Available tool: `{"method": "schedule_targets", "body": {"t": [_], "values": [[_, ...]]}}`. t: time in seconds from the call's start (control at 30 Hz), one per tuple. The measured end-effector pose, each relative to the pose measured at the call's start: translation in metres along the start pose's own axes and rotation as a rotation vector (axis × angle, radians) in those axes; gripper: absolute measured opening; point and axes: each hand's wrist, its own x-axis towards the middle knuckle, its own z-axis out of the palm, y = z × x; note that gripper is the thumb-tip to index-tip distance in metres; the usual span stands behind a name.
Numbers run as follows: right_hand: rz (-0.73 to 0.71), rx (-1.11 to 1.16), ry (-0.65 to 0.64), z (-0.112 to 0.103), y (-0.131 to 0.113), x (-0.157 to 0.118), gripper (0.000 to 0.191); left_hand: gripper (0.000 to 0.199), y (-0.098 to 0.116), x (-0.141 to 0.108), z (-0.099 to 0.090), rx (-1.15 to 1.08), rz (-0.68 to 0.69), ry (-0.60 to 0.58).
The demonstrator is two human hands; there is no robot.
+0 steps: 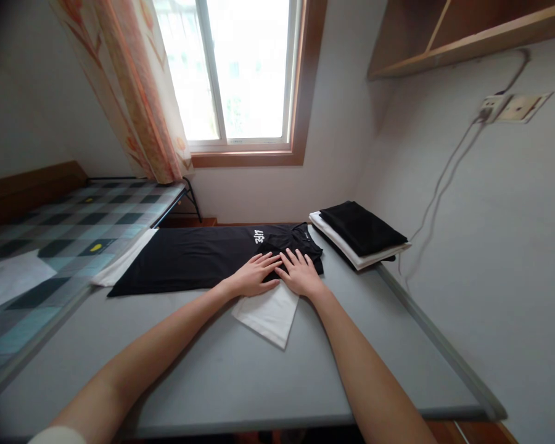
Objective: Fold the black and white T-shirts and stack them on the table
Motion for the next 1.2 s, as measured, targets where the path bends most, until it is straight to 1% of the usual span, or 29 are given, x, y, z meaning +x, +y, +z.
{"method": "schedule_targets", "body": {"t": [0.07, 0.13, 0.2, 0.23, 0.3, 0.37, 0.43, 0.47, 0.53, 0.6, 0.63, 0.7, 0.77, 0.87, 1.07, 1.2], "values": [[-0.002, -0.002, 0.005, 0.000, 0.001, 0.000, 0.070, 0.057, 0.001, -0.007, -0.002, 0.007, -0.001, -0.019], [-0.005, -0.006, 0.019, 0.001, 0.001, 0.000, 0.069, 0.056, -0.002, -0.019, -0.009, 0.002, 0.009, -0.047], [-0.006, -0.010, 0.035, 0.003, 0.002, 0.000, 0.068, 0.054, -0.010, -0.037, -0.019, -0.030, 0.014, -0.071], [-0.006, -0.011, 0.042, 0.004, 0.002, 0.000, 0.067, 0.051, -0.018, -0.048, -0.026, -0.049, 0.007, -0.071], [-0.010, -0.011, 0.060, 0.005, 0.003, 0.001, 0.064, 0.046, -0.041, -0.072, -0.041, -0.073, -0.046, -0.034], [-0.026, 0.000, 0.108, 0.006, 0.003, 0.004, 0.060, 0.046, -0.074, -0.099, -0.056, -0.027, -0.201, 0.050], [-0.053, 0.037, 0.197, 0.006, 0.004, 0.008, 0.057, 0.048, -0.112, -0.128, -0.071, 0.064, -0.393, 0.085], [-0.060, 0.059, 0.250, 0.006, 0.005, 0.010, 0.056, 0.049, -0.130, -0.141, -0.077, 0.118, -0.470, 0.070], [-0.047, 0.080, 0.336, 0.007, 0.005, 0.014, 0.056, 0.052, -0.160, -0.166, -0.087, 0.207, -0.561, -0.001], [-0.009, 0.056, 0.357, 0.009, 0.006, 0.017, 0.057, 0.056, -0.179, -0.184, -0.092, 0.252, -0.622, -0.035], [0.010, 0.033, 0.342, 0.010, 0.006, 0.018, 0.057, 0.057, -0.184, -0.190, -0.092, 0.262, -0.631, -0.044], [0.034, -0.012, 0.287, 0.012, 0.007, 0.018, 0.060, 0.059, -0.187, -0.197, -0.091, 0.275, -0.619, -0.050], [0.048, -0.045, 0.230, 0.013, 0.007, 0.018, 0.062, 0.059, -0.186, -0.198, -0.089, 0.289, -0.593, -0.045], [0.065, -0.076, 0.165, 0.014, 0.009, 0.017, 0.060, 0.060, -0.185, -0.197, -0.086, 0.297, -0.584, -0.050], [0.061, -0.088, 0.115, 0.012, 0.011, 0.017, 0.062, 0.059, -0.186, -0.200, -0.084, 0.327, -0.589, -0.061], [0.059, -0.089, 0.082, 0.012, 0.012, 0.013, 0.063, 0.060, -0.181, -0.207, -0.082, 0.330, -0.578, -0.057]]}}
